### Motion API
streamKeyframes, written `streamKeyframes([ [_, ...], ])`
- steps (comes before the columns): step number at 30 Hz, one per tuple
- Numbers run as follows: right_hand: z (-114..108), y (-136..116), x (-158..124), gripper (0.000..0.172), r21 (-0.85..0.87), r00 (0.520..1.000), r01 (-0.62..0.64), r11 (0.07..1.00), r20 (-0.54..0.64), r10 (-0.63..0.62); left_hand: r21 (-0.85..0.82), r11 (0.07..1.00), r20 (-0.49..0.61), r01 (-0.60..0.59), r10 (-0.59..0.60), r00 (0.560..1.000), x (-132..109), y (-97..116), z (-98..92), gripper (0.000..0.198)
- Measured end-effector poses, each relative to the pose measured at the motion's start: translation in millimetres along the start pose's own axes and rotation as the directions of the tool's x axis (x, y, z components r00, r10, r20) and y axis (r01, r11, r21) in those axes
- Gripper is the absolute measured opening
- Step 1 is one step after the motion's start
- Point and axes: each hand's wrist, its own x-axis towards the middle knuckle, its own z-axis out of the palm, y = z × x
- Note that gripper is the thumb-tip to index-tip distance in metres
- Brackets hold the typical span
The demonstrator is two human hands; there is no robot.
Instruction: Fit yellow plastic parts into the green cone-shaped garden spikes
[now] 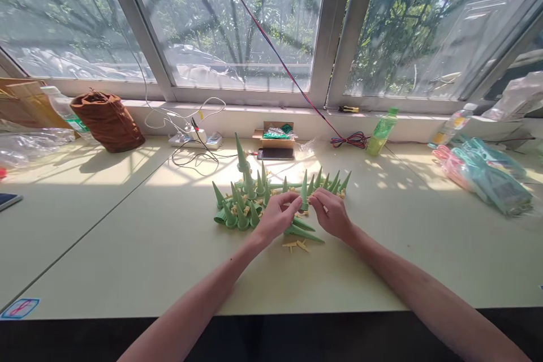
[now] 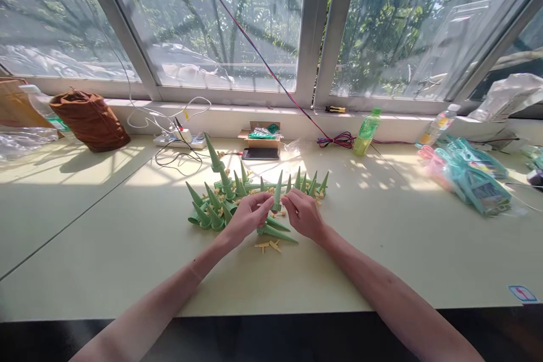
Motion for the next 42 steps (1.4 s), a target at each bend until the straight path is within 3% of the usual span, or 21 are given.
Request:
streamKeyframes([
  [8, 1, -8, 1, 0.036, 0.141, 0.993, -0.104, 0.985, -0.033, 0.11, 0.037, 0.997, -0.012, -0.071, 0.072, 0.997, 0, -11, 0.3, 0.034],
  [11, 2, -13, 2, 0.042, 0.255, 0.975, -0.211, 0.944, -0.017, 0.223, 0.038, 0.995, -0.018, -0.092, 0.093, 0.995, 0, -16, 0.1, 0.036],
  [14, 4, -17, 3, 0.047, 0.434, 0.931, -0.357, 0.827, 0.094, 0.352, 0.128, 0.975, -0.013, -0.183, 0.187, 0.982, 0, -20, -1.6, 0.032],
  [18, 7, -18, 5, 0.045, 0.624, 0.868, -0.485, 0.613, 0.257, 0.426, 0.31, 0.886, 0.051, -0.345, 0.347, 0.937, 2, -19, -5.7, 0.026],
  [22, 7, -16, 7, 0.041, 0.707, 0.812, -0.563, 0.428, 0.376, 0.447, 0.386, 0.823, 0.093, -0.416, 0.414, 0.905, 1, -15, -7.8, 0.026],
  [25, 6, -19, 7, 0.037, 0.723, 0.784, -0.589, 0.361, 0.404, 0.471, 0.41, 0.811, 0.09, -0.418, 0.42, 0.903, 1, -16, -7.6, 0.026],
  [32, 10, -17, 3, 0.04, 0.724, 0.777, -0.594, 0.351, 0.404, 0.483, 0.452, 0.806, 0.04, -0.381, 0.409, 0.912, 1, -17, -6.8, 0.023],
  [42, 13, -14, 2, 0.048, 0.697, 0.835, -0.526, 0.488, 0.312, 0.454, 0.318, 0.9, -0.01, -0.297, 0.316, 0.949, 1, -15, -4.4, 0.02],
])
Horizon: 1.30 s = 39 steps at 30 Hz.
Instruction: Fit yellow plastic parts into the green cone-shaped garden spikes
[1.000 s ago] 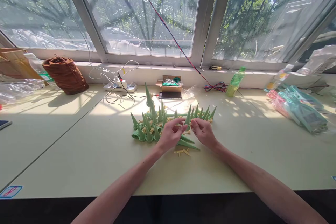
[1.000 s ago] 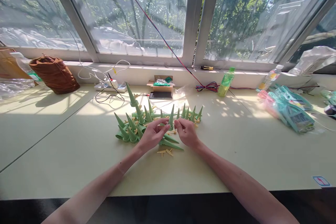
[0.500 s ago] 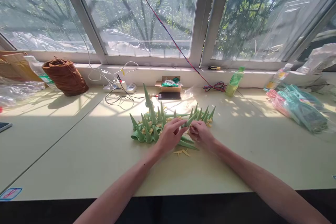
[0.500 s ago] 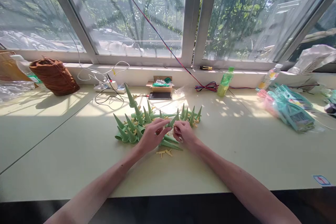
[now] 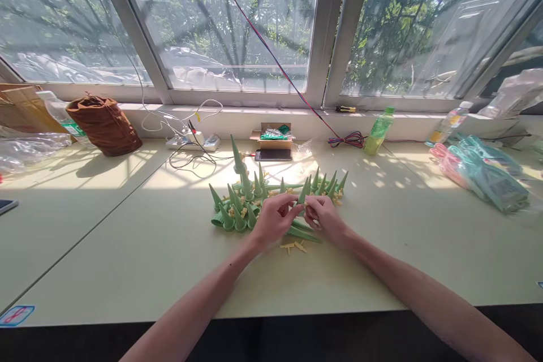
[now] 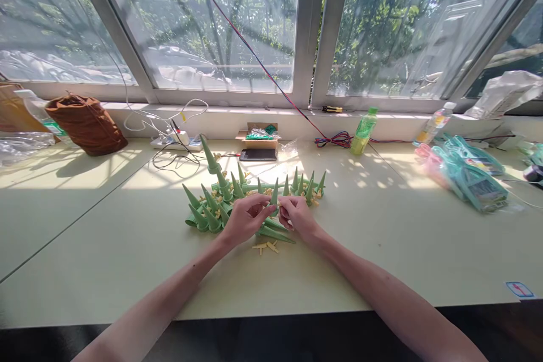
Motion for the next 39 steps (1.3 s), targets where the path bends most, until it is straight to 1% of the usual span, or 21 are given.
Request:
streamKeyframes([
  [5, 1, -5, -3, 0.048, -0.085, 0.999, 0.046, 0.995, 0.01, -0.045, -0.19, 0.97, 0.042, 0.148, -0.143, 0.989, 0, 0, 0.5, 0.024],
  [9, 1, -7, -4, 0.048, -0.159, 0.995, 0.096, 0.983, 0.023, -0.093, -0.257, 0.939, 0.089, 0.227, -0.211, 0.973, 2, 5, -3.0, 0.029],
  [12, 0, -6, -5, 0.046, -0.274, 0.984, 0.177, 0.945, 0.029, -0.176, -0.302, 0.905, 0.157, 0.299, -0.263, 0.952, 4, 10, -6.1, 0.034],
  [14, -3, -6, -5, 0.045, -0.393, 0.964, 0.26, 0.882, 0.045, -0.264, -0.326, 0.881, 0.189, 0.343, -0.295, 0.937, 5, 12, -7.6, 0.035],
  [18, -9, -6, -4, 0.04, -0.608, 0.895, 0.412, 0.679, 0.127, -0.428, -0.376, 0.822, 0.226, 0.428, -0.366, 0.903, 5, 13, -9.8, 0.036],
  [21, -12, -7, -2, 0.037, -0.678, 0.842, 0.484, 0.554, 0.188, -0.506, -0.429, 0.766, 0.266, 0.479, -0.399, 0.877, 4, 14, -10.2, 0.037],
  [23, -13, -7, -1, 0.036, -0.696, 0.828, 0.496, 0.519, 0.199, -0.524, -0.444, 0.751, 0.278, 0.49, -0.404, 0.871, 4, 14, -9.3, 0.038],
  [25, -13, -6, 0, 0.036, -0.699, 0.827, 0.492, 0.518, 0.189, -0.529, -0.434, 0.761, 0.264, 0.483, -0.405, 0.876, 4, 15, -8.0, 0.039],
  [28, -12, -6, 0, 0.037, -0.697, 0.834, 0.471, 0.54, 0.153, -0.53, -0.378, 0.819, 0.236, 0.432, -0.366, 0.9, 5, 15, -6.7, 0.042],
  [33, -10, -8, -1, 0.042, -0.682, 0.863, 0.414, 0.603, 0.084, -0.498, -0.249, 0.916, 0.221, 0.313, -0.261, 0.94, 4, 12, -7.8, 0.045],
  [36, -10, -8, -1, 0.042, -0.672, 0.878, 0.391, 0.629, 0.068, -0.474, -0.175, 0.959, 0.178, 0.223, -0.192, 0.965, 3, 8, -6.9, 0.044],
  [39, -10, -6, -1, 0.042, -0.668, 0.893, 0.362, 0.65, 0.048, -0.447, -0.053, 0.992, 0.117, 0.113, -0.106, 0.987, 1, 4, -5.2, 0.04],
])
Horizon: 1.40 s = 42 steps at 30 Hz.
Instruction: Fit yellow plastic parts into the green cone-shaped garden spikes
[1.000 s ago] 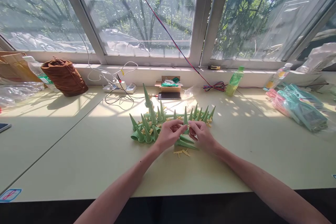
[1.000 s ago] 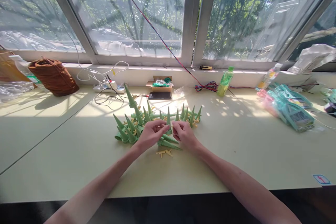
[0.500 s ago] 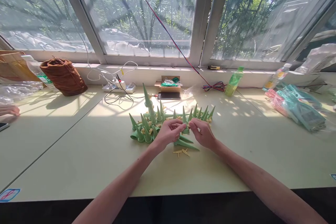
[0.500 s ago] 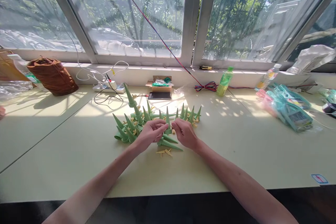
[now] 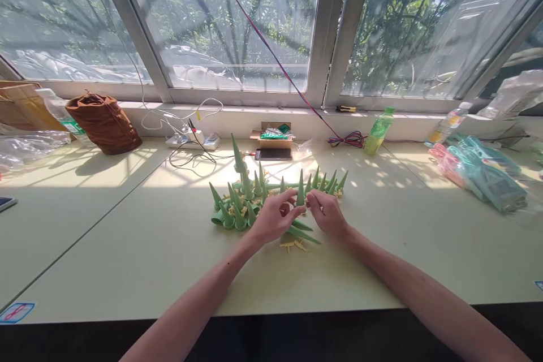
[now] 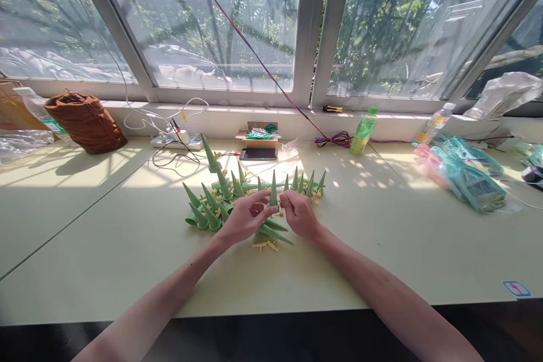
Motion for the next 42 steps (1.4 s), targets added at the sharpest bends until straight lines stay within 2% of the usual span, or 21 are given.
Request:
streamKeyframes([
  [4, 1.0, 2.3, -0.5, 0.043, 0.044, 0.999, -0.045, 0.998, 0.027, 0.044, 0.108, 0.992, -0.003, -0.061, 0.062, 0.998, -1.0, -0.5, 0.0, 0.037],
  [8, 1.9, -0.1, -0.2, 0.047, 0.179, 0.988, -0.148, 0.973, 0.059, 0.139, 0.181, 0.979, -0.01, -0.093, 0.097, 0.995, -1.3, -0.9, -0.4, 0.038],
  [12, 1.3, -6.0, 1.8, 0.049, 0.41, 0.934, -0.353, 0.841, 0.214, 0.287, 0.263, 0.949, 0.002, -0.175, 0.181, 0.983, -2.1, -5.2, 0.2, 0.036],
  [15, -0.1, -7.6, 3.9, 0.048, 0.508, 0.889, -0.45, 0.735, 0.329, 0.317, 0.302, 0.922, 0.039, -0.243, 0.242, 0.969, -2.8, -6.9, 0.3, 0.037],
  [23, 4.1, 1.4, 3.7, 0.043, 0.614, 0.862, -0.508, 0.604, 0.37, 0.348, 0.319, 0.924, 0.027, -0.211, 0.213, 0.977, -2.7, -4.5, 3.0, 0.041],
  [30, 5.1, 0.3, 3.5, 0.044, 0.632, 0.846, -0.532, 0.564, 0.376, 0.378, 0.397, 0.904, 0.024, -0.158, 0.162, 0.986, -3.8, -1.6, 5.1, 0.045],
  [36, 5.0, -1.4, 4.3, 0.052, 0.649, 0.843, -0.537, 0.538, 0.406, 0.352, 0.32, 0.935, -0.033, -0.151, 0.17, 0.985, -2.9, -4.5, 7.0, 0.042],
  [42, 7.8, -0.4, 4.0, 0.054, 0.65, 0.86, -0.51, 0.563, 0.367, 0.355, 0.269, 0.954, -0.06, -0.133, 0.154, 0.986, -2.6, -6.2, 9.1, 0.041],
])
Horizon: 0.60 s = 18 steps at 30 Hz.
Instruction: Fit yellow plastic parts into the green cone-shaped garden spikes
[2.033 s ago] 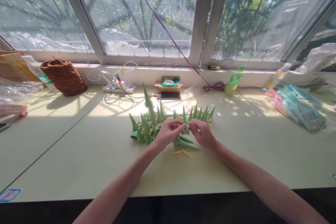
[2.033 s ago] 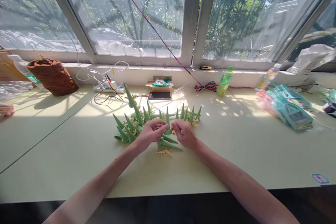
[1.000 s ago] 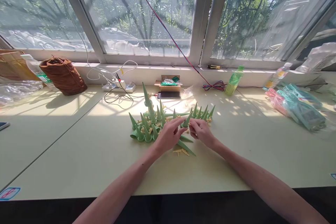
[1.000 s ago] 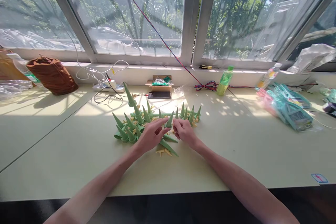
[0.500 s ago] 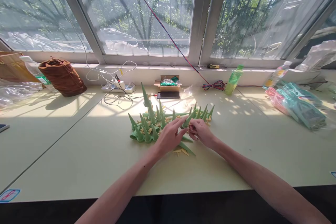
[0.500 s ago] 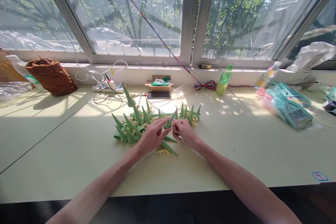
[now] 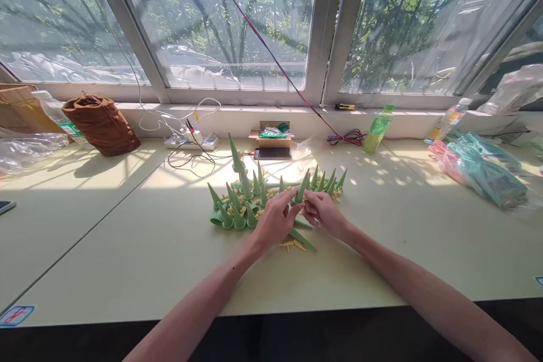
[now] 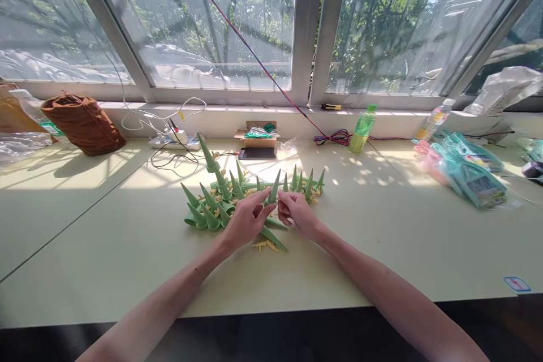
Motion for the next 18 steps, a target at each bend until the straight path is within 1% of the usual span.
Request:
streamKeyframes([
  [3, 1, 1, -1, 0.053, -0.048, 0.999, 0.035, 0.998, -0.033, -0.037, -0.01, 1.0, -0.003, 0.011, -0.011, 1.0, 0, 2, 0.2, 0.04],
  [6, 2, 1, -2, 0.052, -0.119, 0.995, 0.079, 0.99, -0.057, -0.086, -0.062, 0.997, 0.001, 0.048, -0.048, 0.999, 1, 5, -0.3, 0.038],
  [9, 3, 0, -4, 0.05, -0.193, 0.989, 0.126, 0.973, -0.058, -0.139, -0.147, 0.983, 0.024, 0.109, -0.106, 0.994, 1, 8, -0.8, 0.031],
  [12, 2, 1, -6, 0.048, -0.287, 0.98, 0.163, 0.944, -0.059, -0.188, -0.235, 0.954, 0.056, 0.188, -0.179, 0.982, 1, 8, -0.5, 0.031],
  [15, 0, 1, -7, 0.046, -0.442, 0.961, 0.21, 0.872, -0.068, -0.266, -0.316, 0.915, 0.092, 0.251, -0.234, 0.968, 0, 9, -0.2, 0.036],
  [18, -3, 1, -7, 0.044, -0.616, 0.924, 0.281, 0.736, -0.033, -0.38, -0.367, 0.882, 0.126, 0.295, -0.267, 0.955, 2, 12, -2.2, 0.041],
])
